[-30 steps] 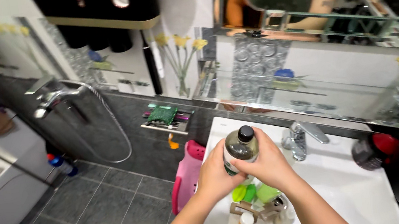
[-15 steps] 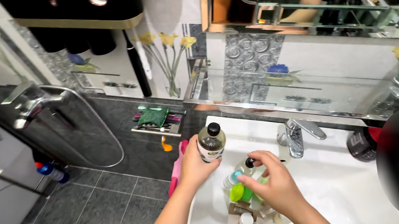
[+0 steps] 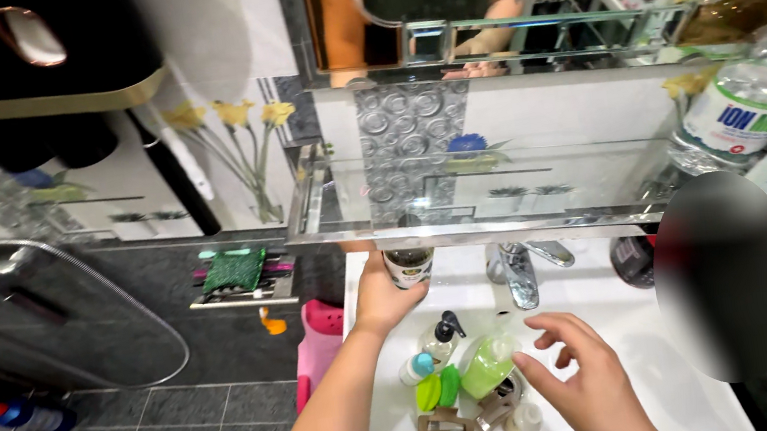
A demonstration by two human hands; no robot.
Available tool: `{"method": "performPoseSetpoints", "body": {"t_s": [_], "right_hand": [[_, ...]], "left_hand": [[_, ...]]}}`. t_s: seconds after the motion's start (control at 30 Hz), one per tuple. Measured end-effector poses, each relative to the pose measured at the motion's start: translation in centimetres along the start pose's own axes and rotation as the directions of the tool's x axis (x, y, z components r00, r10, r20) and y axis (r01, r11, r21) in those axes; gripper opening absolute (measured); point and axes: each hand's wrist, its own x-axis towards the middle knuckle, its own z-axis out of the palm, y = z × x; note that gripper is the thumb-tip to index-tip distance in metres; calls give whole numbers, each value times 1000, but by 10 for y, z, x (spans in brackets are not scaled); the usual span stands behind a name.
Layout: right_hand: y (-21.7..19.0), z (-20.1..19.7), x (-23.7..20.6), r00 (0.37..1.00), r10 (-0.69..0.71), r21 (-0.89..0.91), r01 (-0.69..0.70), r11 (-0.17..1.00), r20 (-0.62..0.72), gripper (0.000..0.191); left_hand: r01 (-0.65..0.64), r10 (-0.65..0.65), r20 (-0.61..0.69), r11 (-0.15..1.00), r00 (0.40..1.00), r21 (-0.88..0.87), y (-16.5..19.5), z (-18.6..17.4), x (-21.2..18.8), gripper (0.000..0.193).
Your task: The person organizes toiletries on a bathroom sink counter. They pick up bottles, tubes, and a black pouch from the sink basin and counter, open and close some containers, and arrange them on the glass shelf and a white tray beside the sink.
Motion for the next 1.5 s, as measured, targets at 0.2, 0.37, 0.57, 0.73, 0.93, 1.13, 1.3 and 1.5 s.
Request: {"method": "performPoseSetpoints", "body": {"t_s": [0.2, 0.37, 0.57, 0.73, 0.93, 1.13, 1.3, 1.5], "right_hand": [[28, -15, -1, 989, 140, -38, -141, 989, -42, 38], [42, -24, -2, 973, 222, -68, -226, 972, -58, 35], [52, -27, -5, 975, 214, -31, -217, 976, -60, 34], [58, -21, -1, 975, 222, -16, -222, 975, -28, 34], [72, -11, -4, 970, 242, -11, -242, 970, 21, 35], [100, 10, -1, 966, 245, -144, -231, 962, 86, 38], [102, 31, 11, 969, 139, -206, -97, 974, 204, 55], [90, 38, 19, 931, 114, -356, 18, 934, 346, 41]], "left_hand": [[111, -106, 160, 994, 981, -24, 2, 28, 24, 46], [20, -13, 87, 996, 996, -88, 1, 41, 28, 58], [76, -62, 120, 991, 991, -113, -1, 44, 28, 72], [85, -106, 219, 991, 970, 106, -2, 39, 27, 53], [-60, 56, 57, 995, 997, 75, -26, 29, 14, 58], [63, -57, -92, 996, 994, 57, -30, 11, -47, 28], [97, -101, -108, 994, 989, -38, 0, 16, -124, 14], [128, -135, 124, 990, 983, 58, 35, 41, -175, 16]]}}
